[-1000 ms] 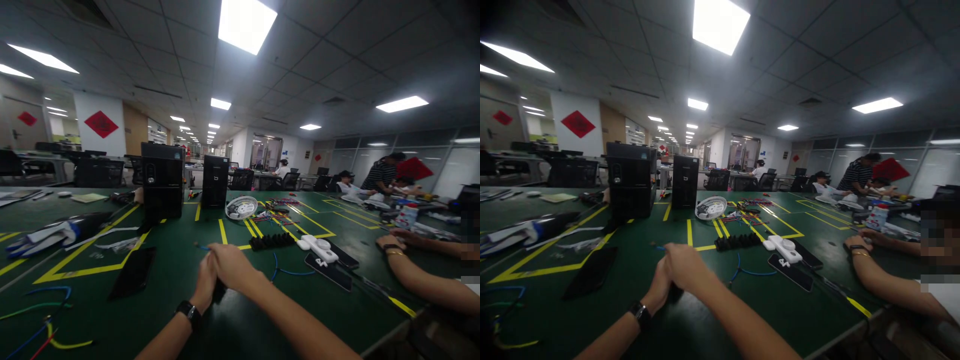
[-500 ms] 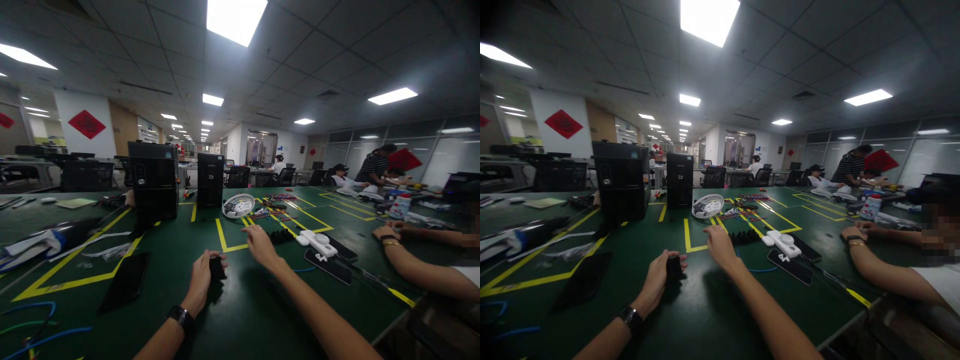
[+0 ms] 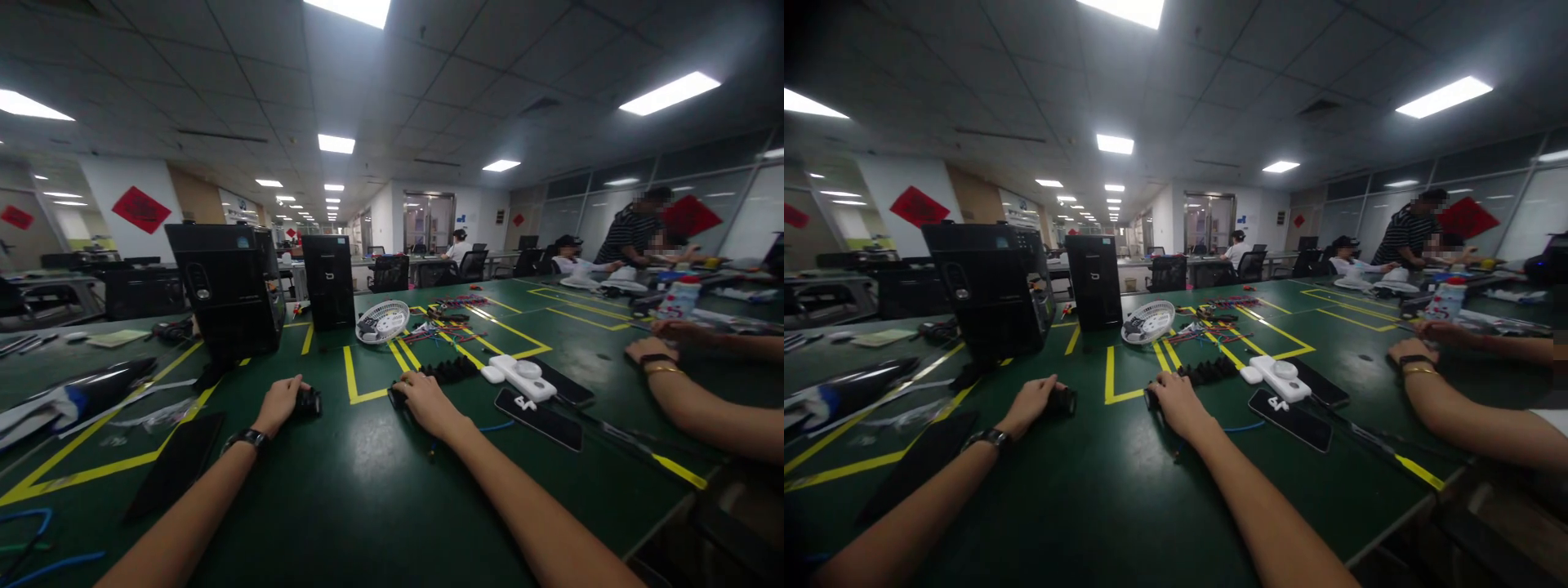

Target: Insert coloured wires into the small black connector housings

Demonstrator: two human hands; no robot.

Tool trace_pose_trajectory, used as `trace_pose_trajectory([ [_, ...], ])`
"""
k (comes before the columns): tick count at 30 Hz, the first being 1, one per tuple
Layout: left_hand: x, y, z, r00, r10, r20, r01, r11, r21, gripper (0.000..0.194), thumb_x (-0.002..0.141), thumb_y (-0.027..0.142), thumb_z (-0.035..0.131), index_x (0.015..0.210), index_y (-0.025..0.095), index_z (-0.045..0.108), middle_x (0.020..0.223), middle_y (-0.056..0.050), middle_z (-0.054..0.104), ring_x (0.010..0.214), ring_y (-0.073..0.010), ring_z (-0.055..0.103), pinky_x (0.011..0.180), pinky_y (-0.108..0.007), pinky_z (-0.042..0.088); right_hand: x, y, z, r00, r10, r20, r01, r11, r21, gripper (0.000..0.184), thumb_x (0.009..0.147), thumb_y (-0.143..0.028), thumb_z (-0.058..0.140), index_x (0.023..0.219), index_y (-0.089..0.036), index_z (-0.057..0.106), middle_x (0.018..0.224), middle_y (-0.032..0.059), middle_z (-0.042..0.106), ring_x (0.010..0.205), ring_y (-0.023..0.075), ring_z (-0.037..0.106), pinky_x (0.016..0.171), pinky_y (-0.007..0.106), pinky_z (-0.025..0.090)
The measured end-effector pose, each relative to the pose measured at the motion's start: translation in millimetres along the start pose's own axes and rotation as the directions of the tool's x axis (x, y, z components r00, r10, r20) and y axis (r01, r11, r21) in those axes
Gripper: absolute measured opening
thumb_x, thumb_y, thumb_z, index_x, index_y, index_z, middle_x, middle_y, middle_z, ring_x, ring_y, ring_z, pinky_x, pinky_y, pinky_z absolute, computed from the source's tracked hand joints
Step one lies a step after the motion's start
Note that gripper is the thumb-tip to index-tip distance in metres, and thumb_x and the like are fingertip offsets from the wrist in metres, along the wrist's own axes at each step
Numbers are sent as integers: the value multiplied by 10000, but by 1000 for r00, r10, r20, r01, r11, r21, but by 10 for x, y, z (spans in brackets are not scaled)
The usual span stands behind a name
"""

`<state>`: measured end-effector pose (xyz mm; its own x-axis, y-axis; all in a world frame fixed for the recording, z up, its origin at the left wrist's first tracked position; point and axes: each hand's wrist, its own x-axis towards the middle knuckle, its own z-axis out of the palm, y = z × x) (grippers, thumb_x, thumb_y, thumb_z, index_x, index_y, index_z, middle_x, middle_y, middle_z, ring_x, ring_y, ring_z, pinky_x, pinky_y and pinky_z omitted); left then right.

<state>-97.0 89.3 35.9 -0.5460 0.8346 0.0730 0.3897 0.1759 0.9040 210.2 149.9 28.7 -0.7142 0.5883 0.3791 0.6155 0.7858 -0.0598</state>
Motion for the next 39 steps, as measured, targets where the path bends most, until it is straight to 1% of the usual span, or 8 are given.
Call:
trace_pose_trajectory([
  [6, -407, 245, 252, 944, 306, -119, -308, 951, 2, 330, 817, 402, 479, 1040, 203, 618, 1113, -100, 622, 1089, -282, 515, 924, -404, 383, 0, -169, -19, 994, -83, -77, 99, 968, 229, 307, 777, -36, 595, 1052, -173, 598, 1117, 73, 535, 945, 172, 544, 847, 294, 426],
  [10, -844, 348, 696, 990, 124, 73, -90, 929, -358, 410, 806, 485, 526, 1094, 198, 577, 1029, -87, 632, 922, -225, 592, 740, -322, 481, -31, -409, -51, 986, -63, -154, 122, 904, 411, 286, 800, -65, 596, 1061, -178, 577, 1075, 58, 537, 922, 150, 560, 843, 275, 445],
  [14, -1137, 380, 917, 970, -13, 244, 169, 756, -632, 374, 800, 472, 558, 1062, 205, 563, 961, -67, 616, 757, -186, 627, 579, -308, 526, -102, -713, -200, 971, -146, -190, 221, 852, 475, 320, 821, -93, 587, 1125, -191, 559, 1111, 64, 543, 1043, 166, 534, 921, 287, 424],
  [17, -1264, 370, 885, 967, -22, 254, 203, 672, -712, 379, 817, 457, 548, 1116, 226, 517, 929, -61, 621, 624, -159, 619, 485, -297, 515, -197, -754, -401, 956, -213, -201, 285, 832, 475, 321, 868, -125, 528, 1181, -197, 539, 1175, 72, 538, 1109, 167, 508, 963, 306, 407],
  [21, -1327, 323, 828, 954, -7, 298, 244, 594, -767, 442, 847, 517, 464, 1186, 235, 432, 938, -92, 650, 505, -145, 593, 391, -263, 457, -464, -420, -591, 974, -79, -212, 157, 909, 387, 399, 865, -20, 388, 1172, -204, 563, 1159, 82, 549, 1109, 175, 506, 971, 362, 398],
  [27, -1299, 282, 866, 941, 27, 338, 275, 522, -807, 378, 845, 465, 493, 1102, 189, 501, 1011, -137, 660, 582, -183, 649, 453, -312, 512, -845, 27, -538, 997, -47, 69, 37, 990, 137, 217, 884, -161, 507, 1024, -233, 657, 1135, 83, 570, 1095, 216, 503, 914, 384, 403],
  [32, -1200, 265, 844, 937, -38, 346, 333, 386, -860, 250, 831, 346, 527, 999, 162, 538, 952, -145, 684, 765, -250, 696, 697, -413, 549, -537, -103, -392, 993, -114, 43, 109, 989, 99, 110, 895, -208, 528, 873, -188, 634, 1045, 71, 609, 1030, 198, 529, 884, 353, 379],
  [39, -944, 177, 725, 994, -90, 64, 95, 407, -908, 287, 828, 405, 487, 1053, 229, 513, 877, -55, 675, 678, -198, 681, 582, -307, 514, 148, -643, -261, 972, 96, -213, -4, 917, 398, 193, 958, -227, 369, 979, -171, 552, 805, 33, 627, 726, 154, 586, 687, 258, 411],
])
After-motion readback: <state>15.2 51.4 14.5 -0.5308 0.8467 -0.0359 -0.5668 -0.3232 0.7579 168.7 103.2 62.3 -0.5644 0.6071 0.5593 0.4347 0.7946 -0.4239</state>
